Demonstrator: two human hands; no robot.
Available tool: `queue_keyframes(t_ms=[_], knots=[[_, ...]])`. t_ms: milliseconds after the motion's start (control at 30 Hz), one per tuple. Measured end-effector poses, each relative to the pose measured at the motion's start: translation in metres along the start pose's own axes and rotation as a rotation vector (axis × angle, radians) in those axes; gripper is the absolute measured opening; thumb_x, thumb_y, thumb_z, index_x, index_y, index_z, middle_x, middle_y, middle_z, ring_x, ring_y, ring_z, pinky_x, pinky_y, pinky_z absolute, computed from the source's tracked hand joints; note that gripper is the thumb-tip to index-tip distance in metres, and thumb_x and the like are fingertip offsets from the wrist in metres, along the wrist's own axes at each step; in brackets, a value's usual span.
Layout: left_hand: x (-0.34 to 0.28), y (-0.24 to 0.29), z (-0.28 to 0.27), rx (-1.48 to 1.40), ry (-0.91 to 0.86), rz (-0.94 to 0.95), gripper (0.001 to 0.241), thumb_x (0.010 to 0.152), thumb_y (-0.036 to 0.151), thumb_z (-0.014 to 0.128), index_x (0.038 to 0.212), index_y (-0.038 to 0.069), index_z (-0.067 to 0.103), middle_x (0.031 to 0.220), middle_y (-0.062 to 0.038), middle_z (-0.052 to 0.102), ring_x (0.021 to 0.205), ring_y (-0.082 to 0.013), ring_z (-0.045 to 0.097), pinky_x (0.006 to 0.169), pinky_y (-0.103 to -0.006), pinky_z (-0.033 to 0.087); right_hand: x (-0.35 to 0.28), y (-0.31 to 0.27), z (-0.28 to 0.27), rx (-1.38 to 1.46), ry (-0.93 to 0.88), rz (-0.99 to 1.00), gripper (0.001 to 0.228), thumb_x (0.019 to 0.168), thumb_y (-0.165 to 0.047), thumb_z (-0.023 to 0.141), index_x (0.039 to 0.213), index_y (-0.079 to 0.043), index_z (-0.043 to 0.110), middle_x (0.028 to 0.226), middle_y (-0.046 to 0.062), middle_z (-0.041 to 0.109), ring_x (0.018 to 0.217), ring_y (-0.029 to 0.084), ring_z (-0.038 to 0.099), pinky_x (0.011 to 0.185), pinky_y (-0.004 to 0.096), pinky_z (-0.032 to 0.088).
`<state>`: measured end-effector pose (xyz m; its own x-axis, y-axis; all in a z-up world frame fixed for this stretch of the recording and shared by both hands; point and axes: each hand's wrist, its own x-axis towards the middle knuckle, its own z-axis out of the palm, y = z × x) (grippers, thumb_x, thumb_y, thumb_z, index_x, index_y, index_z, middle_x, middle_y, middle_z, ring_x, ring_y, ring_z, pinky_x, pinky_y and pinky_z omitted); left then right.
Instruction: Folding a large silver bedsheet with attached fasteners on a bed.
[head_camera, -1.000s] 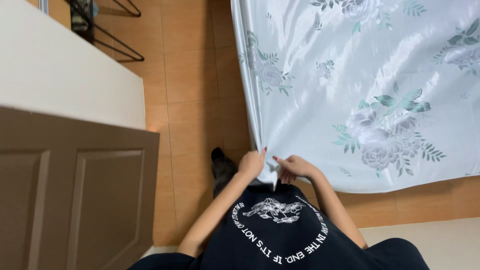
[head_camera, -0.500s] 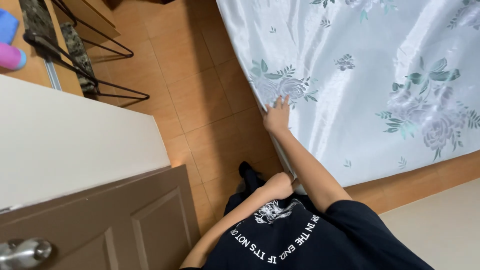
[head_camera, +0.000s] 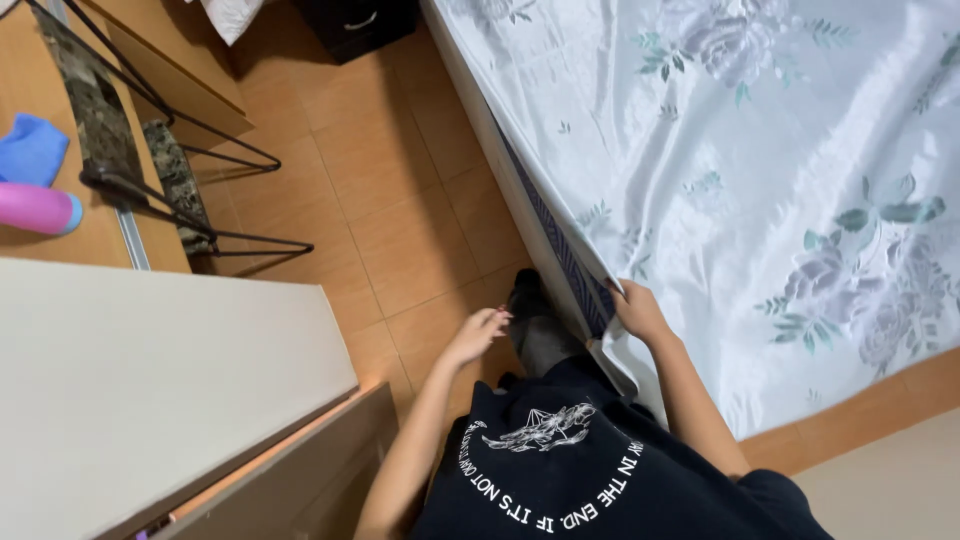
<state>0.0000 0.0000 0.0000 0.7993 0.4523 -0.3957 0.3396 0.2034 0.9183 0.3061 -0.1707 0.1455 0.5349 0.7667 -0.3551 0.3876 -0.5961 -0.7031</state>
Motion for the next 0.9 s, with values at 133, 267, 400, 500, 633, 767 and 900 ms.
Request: queue_keyframes(t_ms=[133,267,400,500,633,767,900], knots=[[0.035,0.098,-0.069,-0.081,0.03,-0.068,0.043,0.107,0.039,0.049,0.129,0.005,0.064,0.117,-0.007,0.072,0.102,-0.0169,0.069,0.086,-0.0324,0.056,0.073,0.067,0.003,-0.145,0.059,0.095,0.027,0.101,-0.022,0.055,0.111,-0.003,0.071,0.092,0.028,0.071,0.088,0.042,0.069,0.081,0.048,0.052],[0.109,0.173,-0.09,-0.092,0.121,-0.076,0.043,0.105,0.037,0.049,0.133,0.005,0.061,0.122,-0.005,0.07,0.105,-0.0131,0.067,0.085,-0.0294,0.052,0.16,0.072,-0.006,-0.147,0.136,0.11,0.029,0.098,-0.026,0.062,0.112,-0.005,0.075,0.101,0.021,0.075,0.094,0.037,0.072,0.085,0.045,0.055],[0.199,0.163,-0.095,-0.159,0.14,0.172,0.038,0.107,0.03,0.055,0.129,0.0,0.062,0.126,-0.011,0.071,0.106,-0.0195,0.07,0.092,-0.0316,0.058,0.253,0.027,0.005,-0.093,0.06,-0.121,0.034,0.094,-0.028,0.068,0.116,-0.003,0.074,0.11,0.02,0.075,0.101,0.035,0.073,0.088,0.042,0.056],[0.215,0.216,-0.094,-0.126,0.155,0.007,0.04,0.106,0.031,0.051,0.132,0.003,0.061,0.121,-0.011,0.071,0.103,-0.019,0.07,0.085,-0.03,0.055,0.307,-0.015,0.023,-0.046,-0.101,-0.095,0.037,0.094,-0.031,0.069,0.117,-0.003,0.072,0.113,0.018,0.075,0.099,0.03,0.075,0.086,0.039,0.058],[0.25,0.207,-0.127,-0.137,0.084,-0.036,0.04,0.105,0.031,0.051,0.131,0.002,0.059,0.121,-0.012,0.071,0.101,-0.0201,0.072,0.084,-0.0305,0.056,0.364,-0.074,0.049,0.1,-0.179,-0.108,0.035,0.095,-0.03,0.066,0.117,-0.005,0.075,0.109,0.015,0.078,0.097,0.026,0.077,0.088,0.035,0.059],[0.298,0.166,-0.199,-0.165,0.106,-0.117,0.041,0.108,0.031,0.047,0.128,-0.002,0.062,0.121,-0.014,0.071,0.1,-0.0204,0.07,0.084,-0.0324,0.056,0.414,-0.13,0.08,0.116,-0.308,-0.081,0.033,0.096,-0.029,0.066,0.118,-0.005,0.075,0.106,0.013,0.078,0.095,0.021,0.073,0.088,0.034,0.055],[0.35,0.159,-0.291,-0.198,0.208,-0.085,0.043,0.11,0.03,0.046,0.121,-0.007,0.065,0.117,-0.016,0.072,0.1,-0.0211,0.071,0.086,-0.0335,0.059,0.484,-0.174,0.108,0.216,-0.485,-0.061,0.033,0.098,-0.026,0.064,0.118,-0.002,0.072,0.097,0.013,0.078,0.088,0.021,0.073,0.083,0.033,0.056]])
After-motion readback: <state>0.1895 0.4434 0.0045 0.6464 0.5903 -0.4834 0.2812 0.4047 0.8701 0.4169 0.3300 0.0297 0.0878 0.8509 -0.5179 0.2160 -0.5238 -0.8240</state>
